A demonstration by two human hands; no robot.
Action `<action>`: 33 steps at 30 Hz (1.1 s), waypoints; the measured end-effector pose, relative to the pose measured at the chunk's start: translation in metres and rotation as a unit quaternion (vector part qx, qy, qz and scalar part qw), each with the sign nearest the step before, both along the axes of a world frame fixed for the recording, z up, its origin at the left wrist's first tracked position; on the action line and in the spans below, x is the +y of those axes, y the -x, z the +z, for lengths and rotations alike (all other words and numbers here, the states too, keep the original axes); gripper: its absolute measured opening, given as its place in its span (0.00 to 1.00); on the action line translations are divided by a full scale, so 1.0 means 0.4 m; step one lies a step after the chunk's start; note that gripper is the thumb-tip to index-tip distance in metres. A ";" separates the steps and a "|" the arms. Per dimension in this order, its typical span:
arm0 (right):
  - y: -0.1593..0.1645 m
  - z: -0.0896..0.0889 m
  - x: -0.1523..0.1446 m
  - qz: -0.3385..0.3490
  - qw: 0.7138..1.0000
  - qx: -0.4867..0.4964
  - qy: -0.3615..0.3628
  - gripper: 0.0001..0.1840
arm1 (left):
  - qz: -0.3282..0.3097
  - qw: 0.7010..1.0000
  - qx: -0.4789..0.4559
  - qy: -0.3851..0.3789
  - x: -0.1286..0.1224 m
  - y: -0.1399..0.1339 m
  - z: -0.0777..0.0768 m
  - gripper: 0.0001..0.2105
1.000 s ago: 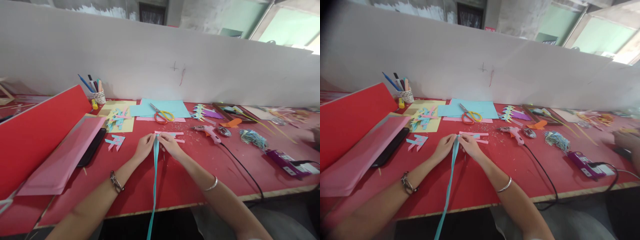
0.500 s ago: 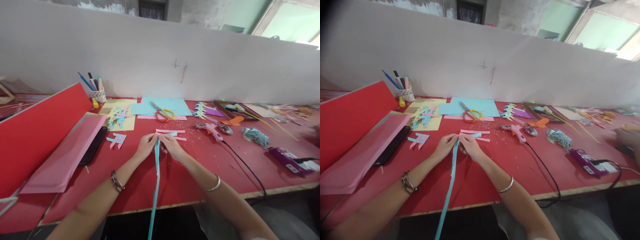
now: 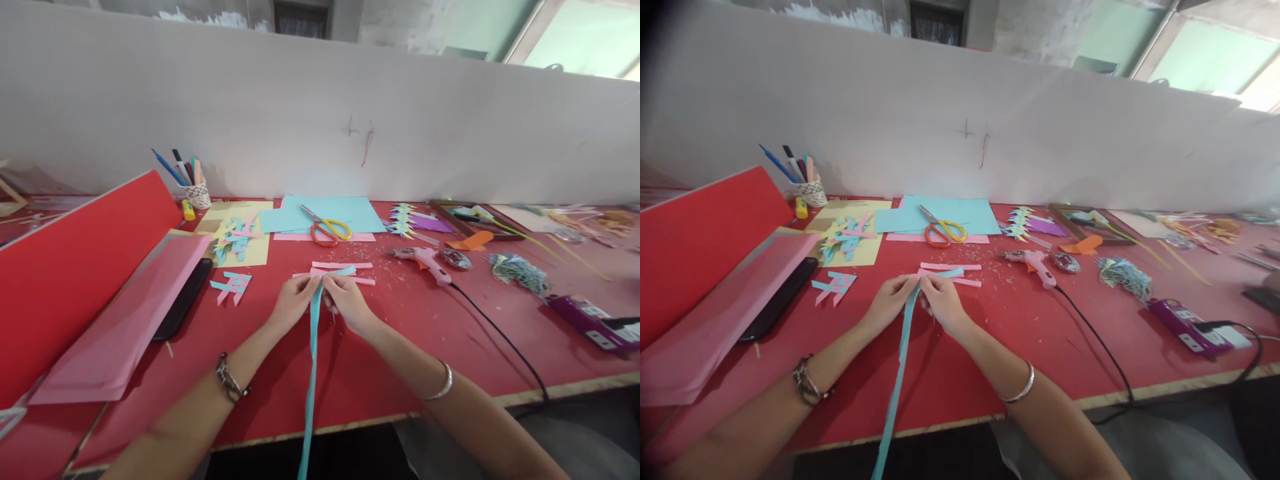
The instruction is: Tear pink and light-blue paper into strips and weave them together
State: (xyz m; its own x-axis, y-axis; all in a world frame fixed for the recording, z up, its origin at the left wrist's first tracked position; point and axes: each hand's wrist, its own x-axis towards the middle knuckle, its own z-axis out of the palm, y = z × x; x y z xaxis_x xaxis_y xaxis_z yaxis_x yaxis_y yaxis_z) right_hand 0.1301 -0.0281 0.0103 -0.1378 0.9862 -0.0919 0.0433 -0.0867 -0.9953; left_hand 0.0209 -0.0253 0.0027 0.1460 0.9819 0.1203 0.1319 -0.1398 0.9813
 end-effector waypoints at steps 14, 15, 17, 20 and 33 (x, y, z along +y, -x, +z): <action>-0.004 0.006 -0.003 0.060 0.998 -0.016 -0.011 0.15 | 0.020 1.000 0.012 -0.005 -0.008 0.001 -0.004 0.15; -0.004 0.006 -0.003 0.063 0.998 -0.017 -0.014 0.15 | 0.027 1.000 0.011 -0.008 -0.009 0.002 -0.004 0.14; -0.004 0.006 -0.002 0.064 0.997 -0.023 -0.021 0.15 | 0.041 0.999 0.010 -0.014 -0.011 0.002 -0.004 0.14; -0.006 0.008 0.000 0.037 0.999 -0.018 -0.031 0.15 | 0.038 0.999 0.008 -0.016 -0.012 0.000 -0.001 0.16; -0.008 0.012 -0.001 -0.007 1.000 -0.010 0.023 0.14 | -0.025 0.999 0.014 -0.033 -0.013 -0.003 0.000 0.18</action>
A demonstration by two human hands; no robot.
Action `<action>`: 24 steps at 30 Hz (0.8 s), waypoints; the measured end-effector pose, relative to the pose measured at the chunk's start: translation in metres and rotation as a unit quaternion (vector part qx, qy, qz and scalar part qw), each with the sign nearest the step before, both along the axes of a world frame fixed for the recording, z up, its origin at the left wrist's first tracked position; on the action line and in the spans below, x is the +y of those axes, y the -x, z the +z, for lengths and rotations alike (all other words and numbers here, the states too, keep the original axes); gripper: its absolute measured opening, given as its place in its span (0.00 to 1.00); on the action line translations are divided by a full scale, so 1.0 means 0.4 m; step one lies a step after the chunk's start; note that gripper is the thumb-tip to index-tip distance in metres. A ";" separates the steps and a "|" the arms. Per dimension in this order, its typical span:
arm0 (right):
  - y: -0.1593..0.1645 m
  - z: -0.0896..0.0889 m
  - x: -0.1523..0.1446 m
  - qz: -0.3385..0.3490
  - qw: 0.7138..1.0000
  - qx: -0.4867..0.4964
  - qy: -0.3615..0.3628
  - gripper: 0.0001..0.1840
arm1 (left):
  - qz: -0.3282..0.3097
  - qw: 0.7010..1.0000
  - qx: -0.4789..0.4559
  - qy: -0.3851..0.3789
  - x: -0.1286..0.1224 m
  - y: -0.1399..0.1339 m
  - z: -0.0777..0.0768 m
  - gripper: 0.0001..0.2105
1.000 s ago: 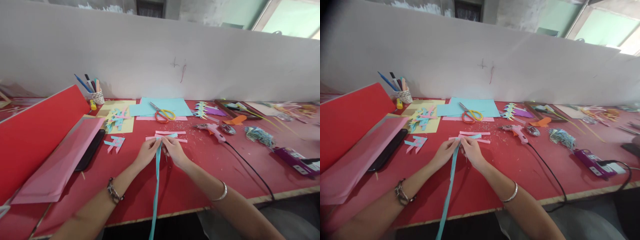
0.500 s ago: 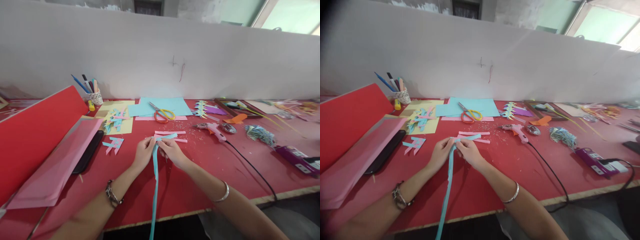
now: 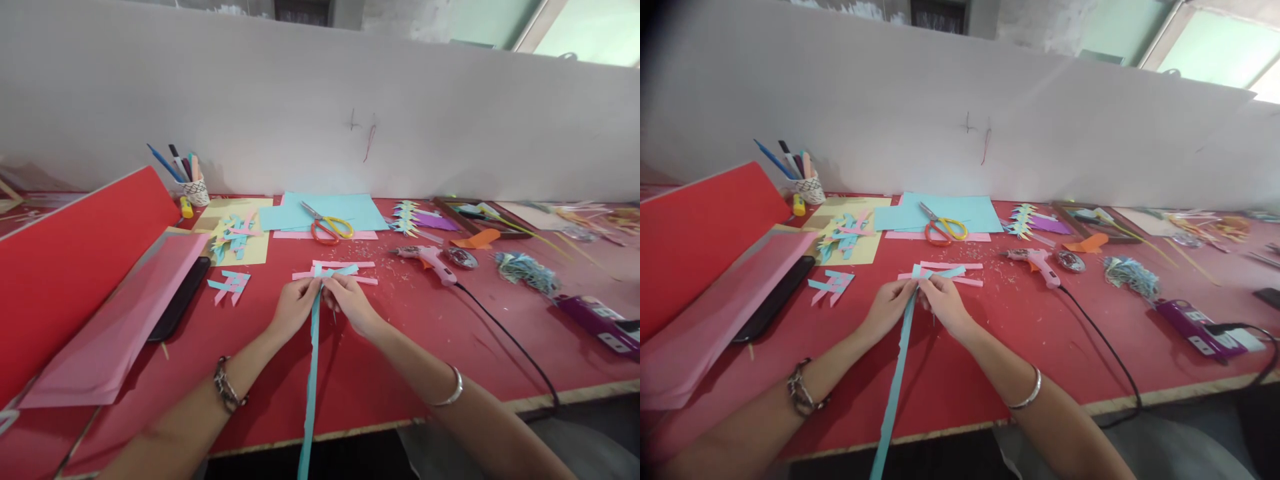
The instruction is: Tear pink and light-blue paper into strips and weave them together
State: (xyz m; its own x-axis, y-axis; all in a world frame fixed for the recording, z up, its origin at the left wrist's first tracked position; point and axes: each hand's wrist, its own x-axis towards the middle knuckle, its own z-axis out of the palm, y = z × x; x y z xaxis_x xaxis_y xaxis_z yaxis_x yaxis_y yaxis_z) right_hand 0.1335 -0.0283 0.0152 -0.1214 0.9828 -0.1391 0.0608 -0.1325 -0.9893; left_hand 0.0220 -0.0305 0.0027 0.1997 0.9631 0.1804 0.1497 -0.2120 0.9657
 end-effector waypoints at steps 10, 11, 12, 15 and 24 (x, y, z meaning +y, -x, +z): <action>0.002 -0.005 0.000 0.052 0.998 0.014 -0.038 0.12 | 0.025 1.000 -0.002 -0.003 -0.002 0.001 0.000 0.15; 0.002 -0.005 0.000 0.051 0.998 0.007 -0.035 0.12 | 0.030 1.000 -0.004 0.003 -0.002 0.001 0.000 0.14; 0.002 -0.006 0.000 0.052 0.998 0.000 -0.034 0.13 | 0.034 0.999 -0.004 0.008 -0.002 0.001 0.001 0.14; 0.001 -0.008 0.000 0.055 0.998 -0.007 -0.036 0.14 | 0.042 0.999 0.001 0.012 -0.003 0.000 0.000 0.13; 0.001 -0.011 0.001 0.021 0.999 0.004 -0.035 0.15 | 0.070 0.997 0.013 -0.012 -0.010 -0.005 0.006 0.15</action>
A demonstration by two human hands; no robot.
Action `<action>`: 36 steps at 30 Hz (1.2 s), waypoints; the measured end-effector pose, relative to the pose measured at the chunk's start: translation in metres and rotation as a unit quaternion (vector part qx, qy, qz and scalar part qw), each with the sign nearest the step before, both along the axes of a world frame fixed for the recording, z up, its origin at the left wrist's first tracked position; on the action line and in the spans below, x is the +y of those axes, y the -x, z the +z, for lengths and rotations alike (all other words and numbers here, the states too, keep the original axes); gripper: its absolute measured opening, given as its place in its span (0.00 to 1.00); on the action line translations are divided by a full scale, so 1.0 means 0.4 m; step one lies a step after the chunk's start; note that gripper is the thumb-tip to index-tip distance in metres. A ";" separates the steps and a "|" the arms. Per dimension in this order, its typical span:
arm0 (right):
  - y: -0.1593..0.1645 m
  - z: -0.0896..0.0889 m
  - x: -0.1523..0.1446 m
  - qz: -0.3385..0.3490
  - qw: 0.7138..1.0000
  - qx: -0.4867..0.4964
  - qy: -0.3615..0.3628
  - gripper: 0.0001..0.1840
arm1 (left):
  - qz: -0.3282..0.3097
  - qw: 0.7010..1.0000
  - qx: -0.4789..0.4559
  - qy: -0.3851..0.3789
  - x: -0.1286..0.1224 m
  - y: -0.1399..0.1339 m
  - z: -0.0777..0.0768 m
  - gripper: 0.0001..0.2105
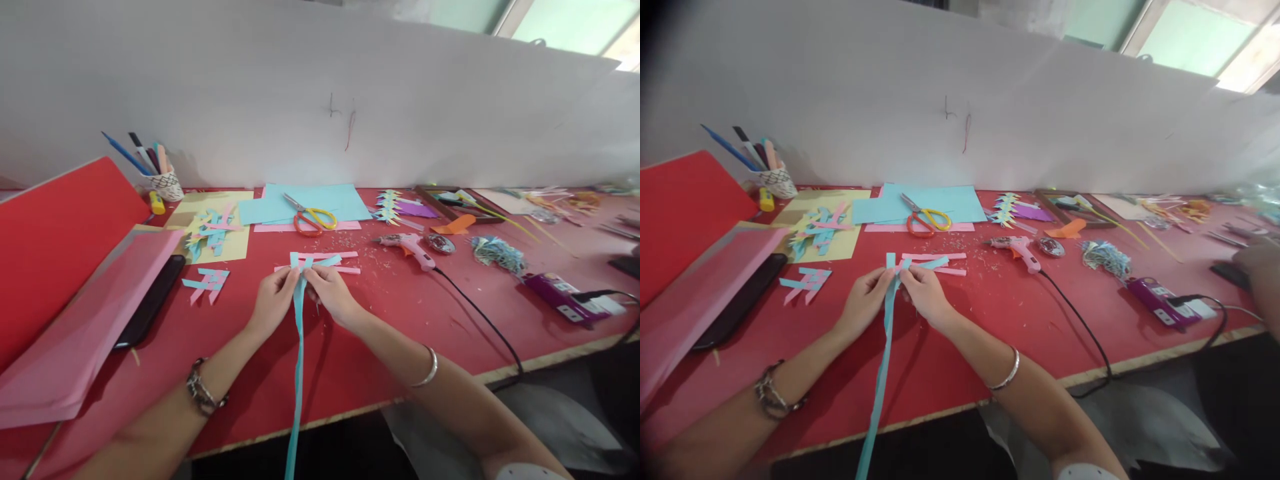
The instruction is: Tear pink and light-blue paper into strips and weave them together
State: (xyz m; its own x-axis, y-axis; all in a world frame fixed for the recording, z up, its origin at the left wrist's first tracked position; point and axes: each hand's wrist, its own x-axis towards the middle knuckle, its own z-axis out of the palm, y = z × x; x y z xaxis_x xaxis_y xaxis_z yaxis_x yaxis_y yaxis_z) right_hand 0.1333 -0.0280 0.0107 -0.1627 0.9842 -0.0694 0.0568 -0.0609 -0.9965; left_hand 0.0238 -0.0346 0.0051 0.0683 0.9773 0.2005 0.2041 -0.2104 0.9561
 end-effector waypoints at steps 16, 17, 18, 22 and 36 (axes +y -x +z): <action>-0.005 0.007 -0.003 0.024 0.997 -0.049 -0.045 0.17 | 0.015 1.000 0.004 0.015 -0.002 0.001 0.000 0.17; -0.005 0.005 -0.003 0.020 0.998 -0.050 -0.046 0.17 | 0.032 0.999 0.001 0.020 -0.002 0.002 0.001 0.17; -0.004 0.004 -0.004 0.014 0.998 -0.046 -0.045 0.17 | 0.039 0.999 -0.003 0.027 -0.001 0.003 0.002 0.17; -0.004 0.006 -0.002 -0.023 0.999 -0.002 -0.037 0.16 | -0.047 0.997 -0.011 0.064 0.002 0.002 0.005 0.18; -0.005 -0.003 -0.003 0.024 0.996 -0.043 -0.078 0.15 | -0.032 0.999 0.006 0.025 0.000 -0.001 -0.005 0.16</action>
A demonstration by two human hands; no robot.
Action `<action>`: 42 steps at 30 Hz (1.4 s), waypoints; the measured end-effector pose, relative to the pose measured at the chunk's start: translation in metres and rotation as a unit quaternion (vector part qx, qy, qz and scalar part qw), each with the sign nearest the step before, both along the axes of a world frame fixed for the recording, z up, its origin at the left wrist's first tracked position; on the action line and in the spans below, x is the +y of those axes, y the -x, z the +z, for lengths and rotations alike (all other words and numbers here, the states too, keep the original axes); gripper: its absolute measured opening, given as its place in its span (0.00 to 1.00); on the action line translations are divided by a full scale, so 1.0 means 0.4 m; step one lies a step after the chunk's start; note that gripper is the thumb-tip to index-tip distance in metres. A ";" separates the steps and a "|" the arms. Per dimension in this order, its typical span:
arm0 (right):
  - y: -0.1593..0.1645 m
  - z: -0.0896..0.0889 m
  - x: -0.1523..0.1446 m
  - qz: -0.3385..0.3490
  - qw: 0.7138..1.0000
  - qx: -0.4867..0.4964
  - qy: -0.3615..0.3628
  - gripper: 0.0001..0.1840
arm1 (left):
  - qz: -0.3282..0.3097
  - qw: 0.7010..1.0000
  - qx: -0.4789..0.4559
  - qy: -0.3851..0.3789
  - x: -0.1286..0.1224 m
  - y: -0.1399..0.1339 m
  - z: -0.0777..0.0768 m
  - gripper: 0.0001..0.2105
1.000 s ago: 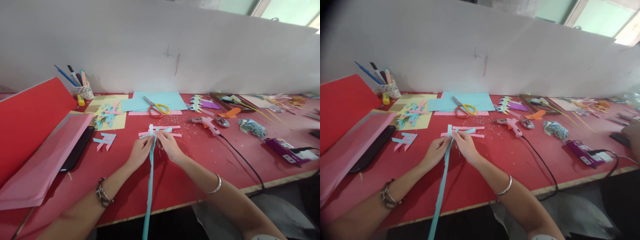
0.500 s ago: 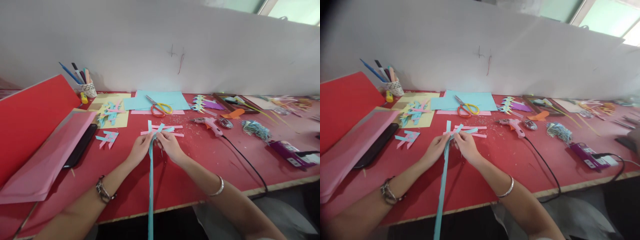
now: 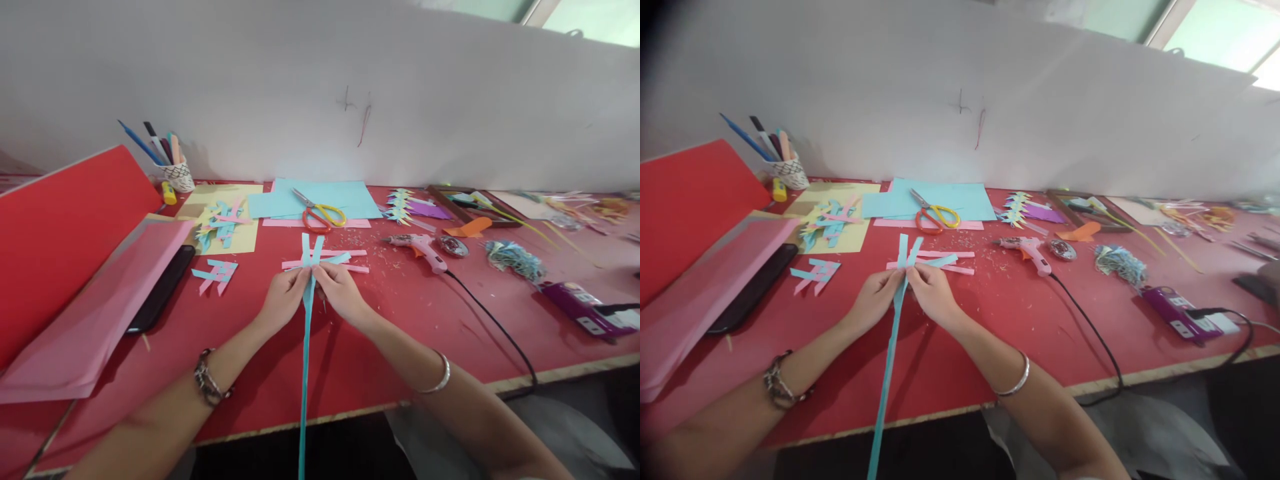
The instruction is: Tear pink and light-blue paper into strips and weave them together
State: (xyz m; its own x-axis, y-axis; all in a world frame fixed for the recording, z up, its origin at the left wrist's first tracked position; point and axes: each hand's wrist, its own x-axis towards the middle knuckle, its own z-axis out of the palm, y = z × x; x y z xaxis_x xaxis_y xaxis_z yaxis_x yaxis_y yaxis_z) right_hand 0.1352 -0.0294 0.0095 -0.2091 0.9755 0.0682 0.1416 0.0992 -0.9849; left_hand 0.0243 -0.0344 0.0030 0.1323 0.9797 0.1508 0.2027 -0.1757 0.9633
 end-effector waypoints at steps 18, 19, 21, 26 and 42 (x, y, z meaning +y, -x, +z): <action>0.005 0.017 -0.003 -0.061 0.996 0.043 0.039 0.16 | -0.020 1.000 0.013 -0.006 0.000 0.001 0.004 0.15; 0.005 0.017 -0.003 -0.055 0.997 0.037 0.042 0.15 | -0.014 1.000 0.022 -0.014 0.000 0.002 0.002 0.15; 0.005 0.015 -0.003 -0.041 0.998 0.019 0.042 0.15 | -0.007 0.999 0.045 -0.030 -0.001 0.004 0.002 0.16; 0.000 0.012 -0.004 -0.018 0.999 -0.027 0.009 0.17 | 0.036 0.996 0.068 -0.039 -0.004 0.006 0.007 0.16; -0.002 0.008 -0.008 -0.018 0.999 -0.010 -0.026 0.14 | -0.012 0.999 0.036 -0.035 -0.005 0.003 -0.005 0.17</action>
